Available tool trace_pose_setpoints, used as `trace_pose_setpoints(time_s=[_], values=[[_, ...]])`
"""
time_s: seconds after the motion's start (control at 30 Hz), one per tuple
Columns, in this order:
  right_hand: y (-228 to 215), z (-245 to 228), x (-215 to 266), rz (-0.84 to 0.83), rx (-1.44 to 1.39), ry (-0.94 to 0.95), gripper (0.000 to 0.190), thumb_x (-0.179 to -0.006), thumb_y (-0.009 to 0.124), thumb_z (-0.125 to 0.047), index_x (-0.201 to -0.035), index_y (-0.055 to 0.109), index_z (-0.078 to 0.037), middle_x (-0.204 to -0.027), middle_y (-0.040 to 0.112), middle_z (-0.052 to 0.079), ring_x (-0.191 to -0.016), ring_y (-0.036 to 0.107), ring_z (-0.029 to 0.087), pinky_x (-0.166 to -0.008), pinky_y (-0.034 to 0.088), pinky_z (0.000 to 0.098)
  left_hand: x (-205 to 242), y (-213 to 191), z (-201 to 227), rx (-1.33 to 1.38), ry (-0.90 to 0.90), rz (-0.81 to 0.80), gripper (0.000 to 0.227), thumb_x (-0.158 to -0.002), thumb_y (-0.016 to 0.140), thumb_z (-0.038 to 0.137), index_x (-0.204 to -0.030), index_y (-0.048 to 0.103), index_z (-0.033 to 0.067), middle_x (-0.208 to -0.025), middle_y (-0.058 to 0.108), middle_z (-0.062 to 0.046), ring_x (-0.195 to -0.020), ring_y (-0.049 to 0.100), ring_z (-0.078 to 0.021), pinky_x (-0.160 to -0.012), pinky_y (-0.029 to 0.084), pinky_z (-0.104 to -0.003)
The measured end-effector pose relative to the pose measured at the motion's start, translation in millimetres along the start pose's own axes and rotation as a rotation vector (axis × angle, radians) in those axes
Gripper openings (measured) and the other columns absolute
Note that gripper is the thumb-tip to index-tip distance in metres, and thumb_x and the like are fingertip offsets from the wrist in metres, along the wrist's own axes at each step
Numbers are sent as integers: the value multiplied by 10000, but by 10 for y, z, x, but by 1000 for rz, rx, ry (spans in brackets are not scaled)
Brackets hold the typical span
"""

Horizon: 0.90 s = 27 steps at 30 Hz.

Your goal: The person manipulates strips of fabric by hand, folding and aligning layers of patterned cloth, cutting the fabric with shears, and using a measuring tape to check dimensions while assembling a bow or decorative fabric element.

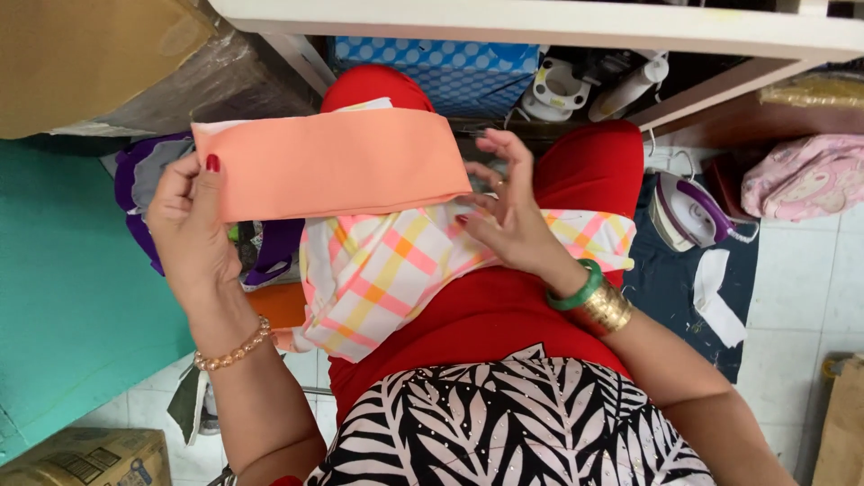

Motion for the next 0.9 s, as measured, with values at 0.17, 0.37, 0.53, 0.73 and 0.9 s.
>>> trace_pose_setpoints(time_s=[0.17,0.37,0.53,0.73,0.9], values=[[97,193,-86,103,-24,181,775,-1004,640,-153,-1569,119,-248,-1383,323,109,-1150,538,173,-959,512,308,39,-3,-25,-16,33,-17,191,-1012,716,244,-1137,707,99,-1110,718,21,-987,622,-23,-896,541,-185],[223,409,-268,274,88,335,730,-964,571,-443,-1541,214,-174,-1397,353,97,-1333,398,187,-1146,360,368,124,42,-86,12,3,-19,216,-1008,716,244,-1154,692,87,-1132,711,14,-1018,644,-35,-936,572,-197],[66,425,-417,575,486,-55,475,-1028,642,-275,-1441,477,-110,-1369,432,138,-1268,482,244,-981,512,325,225,-90,-26,9,32,156,60,-1015,724,161,-1068,708,137,-977,621,91,-855,528,-1,-765,431,-148],[-65,-320,-170,781,762,-364,526,-952,682,-273,-1418,491,-120,-1340,441,71,-1240,421,221,-911,423,344,481,-52,306,14,86,153,221,-988,772,222,-1148,726,76,-932,666,38,-798,539,-20,-723,434,-162],[-193,590,-343,485,528,3,622,-1049,517,-441,-1454,344,-1,-1367,365,169,-1305,488,309,-1070,450,404,46,42,-450,90,-150,108,203,-928,778,108,-1121,756,51,-992,754,12,-868,676,-42,-776,583,-180]])
Point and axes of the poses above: each hand's wrist, its own x-axis away from the middle knuckle, its own y-axis out of the palm, z = x × y, the point moved 4 cm from there along -x, towards the middle knuckle
